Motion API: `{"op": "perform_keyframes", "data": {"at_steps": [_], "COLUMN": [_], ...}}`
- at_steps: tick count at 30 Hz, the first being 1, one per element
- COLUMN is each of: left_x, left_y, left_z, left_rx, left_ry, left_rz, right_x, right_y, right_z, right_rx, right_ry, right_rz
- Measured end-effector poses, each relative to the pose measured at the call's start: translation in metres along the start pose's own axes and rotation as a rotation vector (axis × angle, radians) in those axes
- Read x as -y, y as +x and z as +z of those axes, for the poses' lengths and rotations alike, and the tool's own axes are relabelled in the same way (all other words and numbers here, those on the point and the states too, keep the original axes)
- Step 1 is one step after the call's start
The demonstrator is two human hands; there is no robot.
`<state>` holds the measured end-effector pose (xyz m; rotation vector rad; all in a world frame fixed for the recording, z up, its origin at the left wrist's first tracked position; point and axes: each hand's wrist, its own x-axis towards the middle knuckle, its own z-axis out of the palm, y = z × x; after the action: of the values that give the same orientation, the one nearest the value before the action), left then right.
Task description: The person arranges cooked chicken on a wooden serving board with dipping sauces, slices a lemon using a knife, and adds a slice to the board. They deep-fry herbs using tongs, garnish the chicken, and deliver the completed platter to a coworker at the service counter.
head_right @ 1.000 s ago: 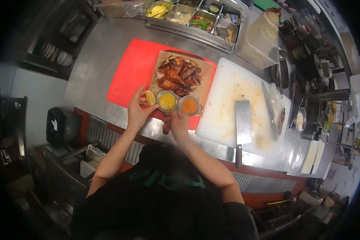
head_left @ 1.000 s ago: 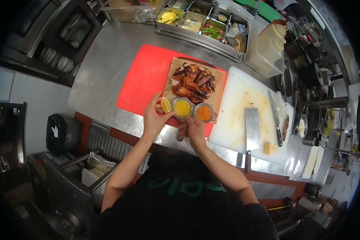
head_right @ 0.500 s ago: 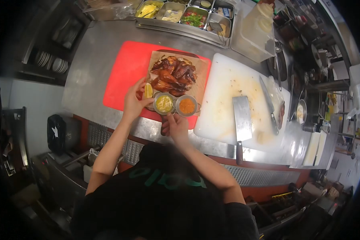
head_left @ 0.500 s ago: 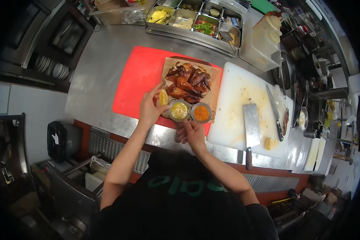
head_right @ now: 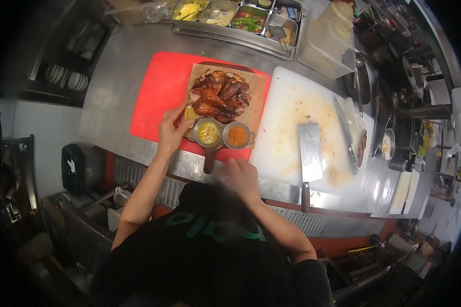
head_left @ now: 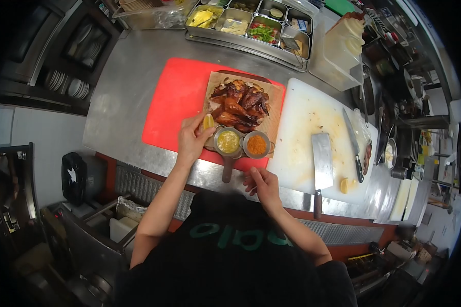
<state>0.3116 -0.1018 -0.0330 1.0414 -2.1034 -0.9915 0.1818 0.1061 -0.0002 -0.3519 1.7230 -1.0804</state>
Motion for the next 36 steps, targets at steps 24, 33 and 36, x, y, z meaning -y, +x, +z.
{"op": "perform_keyframes", "data": {"at_steps": [24, 33, 36], "left_x": [0.249, 0.267, 0.148], "left_y": [-0.479, -0.377, -0.368], "left_z": [-0.241, -0.293, -0.367], "left_rx": [-0.453, -0.652, -1.316], "left_ry": [-0.281, -0.805, -1.044], "left_rz": [-0.988, -1.069, -0.928], "right_x": [0.087, 0.07, 0.055], "right_y": [-0.064, -0.051, -0.009], "right_z": [0.293, 0.219, 0.257], "right_rx": [0.579, 0.096, 0.52], "right_ry": [-0.748, -0.611, -0.449], "right_rz": [-0.964, -0.586, -0.489]}}
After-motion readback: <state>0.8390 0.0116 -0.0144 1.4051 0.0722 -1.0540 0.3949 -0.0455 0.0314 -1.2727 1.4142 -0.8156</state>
